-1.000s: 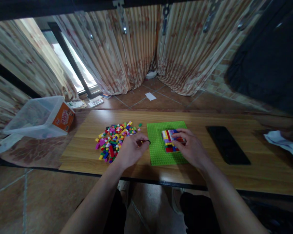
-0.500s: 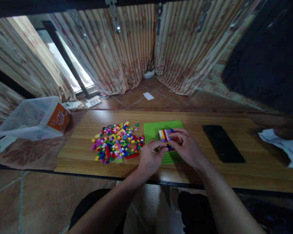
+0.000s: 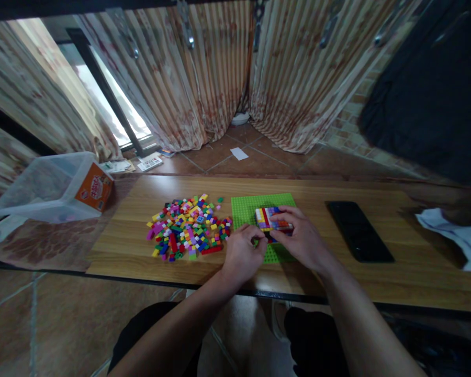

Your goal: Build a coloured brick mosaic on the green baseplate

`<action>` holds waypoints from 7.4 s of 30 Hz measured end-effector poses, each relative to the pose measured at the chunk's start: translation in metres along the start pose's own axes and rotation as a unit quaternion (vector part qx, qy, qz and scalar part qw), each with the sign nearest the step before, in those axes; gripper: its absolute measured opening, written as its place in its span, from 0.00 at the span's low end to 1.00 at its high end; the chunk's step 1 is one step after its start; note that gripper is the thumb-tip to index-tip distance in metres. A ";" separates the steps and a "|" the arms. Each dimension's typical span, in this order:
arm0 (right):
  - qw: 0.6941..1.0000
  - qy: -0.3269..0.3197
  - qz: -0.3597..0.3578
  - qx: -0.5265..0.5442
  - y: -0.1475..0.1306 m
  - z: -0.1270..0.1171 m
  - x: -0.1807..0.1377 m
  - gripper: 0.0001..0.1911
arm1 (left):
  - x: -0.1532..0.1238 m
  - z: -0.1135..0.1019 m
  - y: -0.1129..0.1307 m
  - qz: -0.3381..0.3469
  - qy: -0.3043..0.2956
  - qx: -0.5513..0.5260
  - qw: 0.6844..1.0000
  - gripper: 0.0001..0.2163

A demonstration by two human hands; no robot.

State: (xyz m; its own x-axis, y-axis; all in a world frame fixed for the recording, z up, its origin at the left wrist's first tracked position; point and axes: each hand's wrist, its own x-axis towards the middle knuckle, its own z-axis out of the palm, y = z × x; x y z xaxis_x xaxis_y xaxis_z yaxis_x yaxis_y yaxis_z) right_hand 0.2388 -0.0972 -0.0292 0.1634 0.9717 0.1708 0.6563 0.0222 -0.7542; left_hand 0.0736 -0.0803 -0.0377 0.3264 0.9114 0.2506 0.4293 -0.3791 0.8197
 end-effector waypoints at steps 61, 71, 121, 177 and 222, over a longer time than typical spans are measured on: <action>0.981 -0.057 -0.172 -0.069 -0.076 0.087 -0.006 0.11 | 0.040 -0.119 -0.049 -0.091 0.170 -0.063 0.979 0.12; 0.985 -0.067 -0.136 -0.084 -0.088 0.118 0.005 0.13 | 0.038 -0.122 -0.049 -0.094 0.117 -0.061 0.987 0.12; 0.995 -0.038 -0.057 0.067 -0.084 0.102 0.007 0.08 | 0.034 -0.126 -0.046 -0.127 -0.051 -0.387 0.912 0.12; 0.977 0.135 0.147 -0.080 0.011 0.003 0.024 0.27 | 0.030 -0.011 -0.014 0.041 -0.164 -0.037 0.985 0.08; 0.991 0.023 0.128 -0.021 0.013 0.008 0.014 0.50 | 0.034 -0.014 -0.009 0.019 -0.148 -0.041 0.988 0.06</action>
State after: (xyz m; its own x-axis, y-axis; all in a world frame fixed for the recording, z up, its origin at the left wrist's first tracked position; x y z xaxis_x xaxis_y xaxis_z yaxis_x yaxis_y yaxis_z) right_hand 0.2434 -0.0815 -0.0416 0.3619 0.9322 0.0065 0.6187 -0.2350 -0.7496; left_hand 0.0694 -0.0440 -0.0296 0.5775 0.8060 0.1298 0.3469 -0.3862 0.8547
